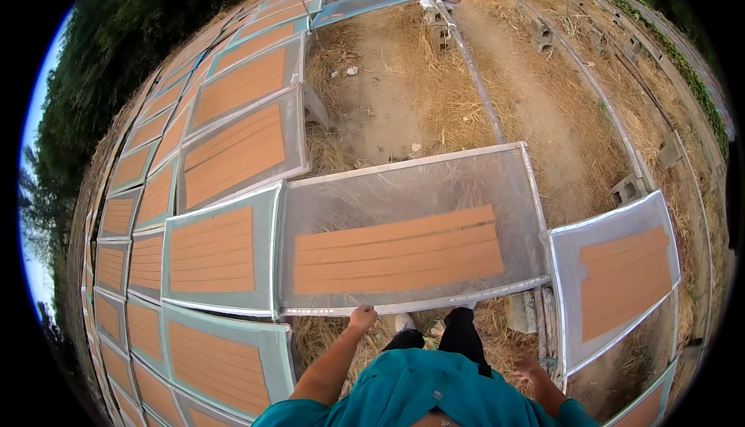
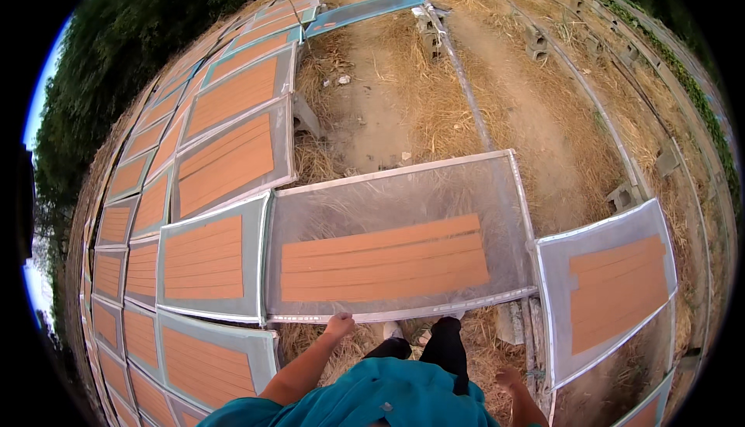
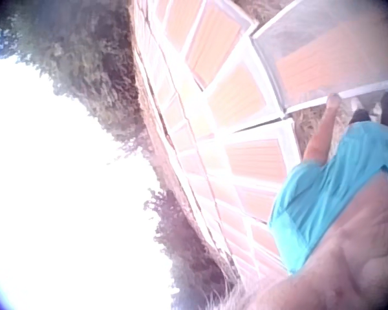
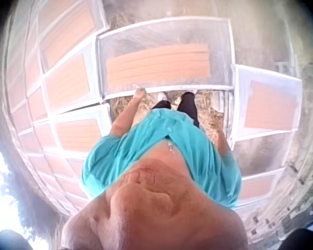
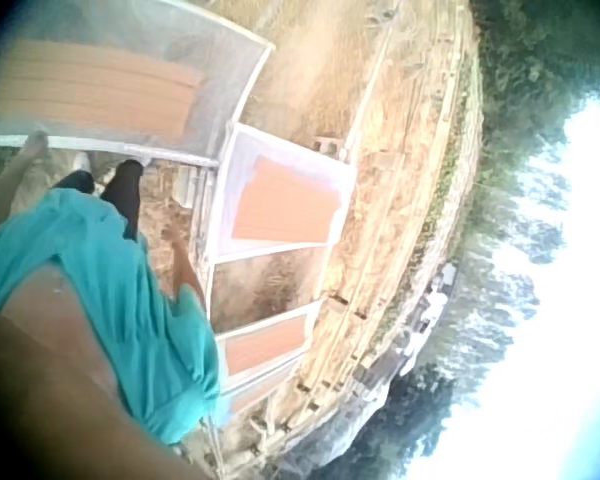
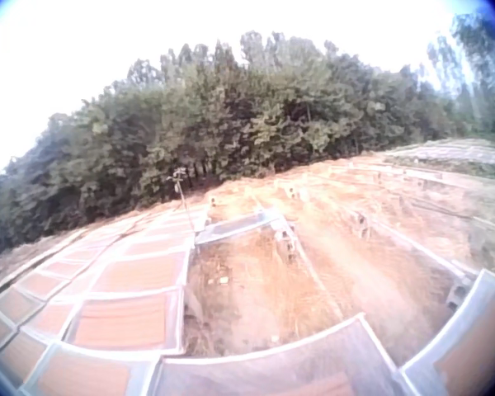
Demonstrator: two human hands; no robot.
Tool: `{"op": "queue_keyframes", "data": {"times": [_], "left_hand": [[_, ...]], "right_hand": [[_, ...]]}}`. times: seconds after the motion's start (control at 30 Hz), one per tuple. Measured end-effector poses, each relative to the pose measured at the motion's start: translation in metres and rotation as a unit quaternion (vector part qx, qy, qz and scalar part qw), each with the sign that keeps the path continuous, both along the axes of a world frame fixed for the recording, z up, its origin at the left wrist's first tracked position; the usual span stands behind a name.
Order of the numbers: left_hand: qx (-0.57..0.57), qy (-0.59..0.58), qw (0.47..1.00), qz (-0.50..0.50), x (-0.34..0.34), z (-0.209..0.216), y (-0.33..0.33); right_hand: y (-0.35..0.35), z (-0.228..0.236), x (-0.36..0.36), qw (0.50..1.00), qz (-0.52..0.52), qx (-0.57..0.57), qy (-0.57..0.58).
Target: The person picks up rectangular mesh trays containing brown material from a drying rack and stacks them onto a metal cart. The person moves between rows of drying racks in an outdoor area, handling the trays one by one and placing them onto the cart.
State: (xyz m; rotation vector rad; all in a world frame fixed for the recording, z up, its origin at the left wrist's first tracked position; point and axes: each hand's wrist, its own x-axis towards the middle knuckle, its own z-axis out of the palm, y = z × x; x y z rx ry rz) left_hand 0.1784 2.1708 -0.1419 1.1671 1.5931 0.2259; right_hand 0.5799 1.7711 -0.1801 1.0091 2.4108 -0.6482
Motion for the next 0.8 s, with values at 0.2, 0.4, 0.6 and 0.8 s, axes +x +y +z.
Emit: {"op": "queue_keyframes", "data": {"times": [0.2, 0.4, 0.6, 0.8], "left_hand": [[-0.12, -0.009, 0.993, 0.003, 0.026, 0.03, 0.008], [-0.274, 0.086, 0.957, 0.044, 0.052, 0.035, -0.04], [-0.323, 0.123, 0.938, 0.027, 0.088, 0.051, -0.051], [-0.311, 0.151, 0.938, 0.029, 0.113, 0.07, -0.046]], "right_hand": [[0.136, 0.023, 0.106, 0.707, -0.693, -0.14, 0.017], [0.279, 0.034, 0.2, 0.694, -0.718, 0.006, -0.054], [0.318, -0.022, 0.264, 0.736, -0.648, 0.023, -0.195], [0.323, -0.047, 0.295, 0.852, -0.49, -0.053, -0.176]]}}
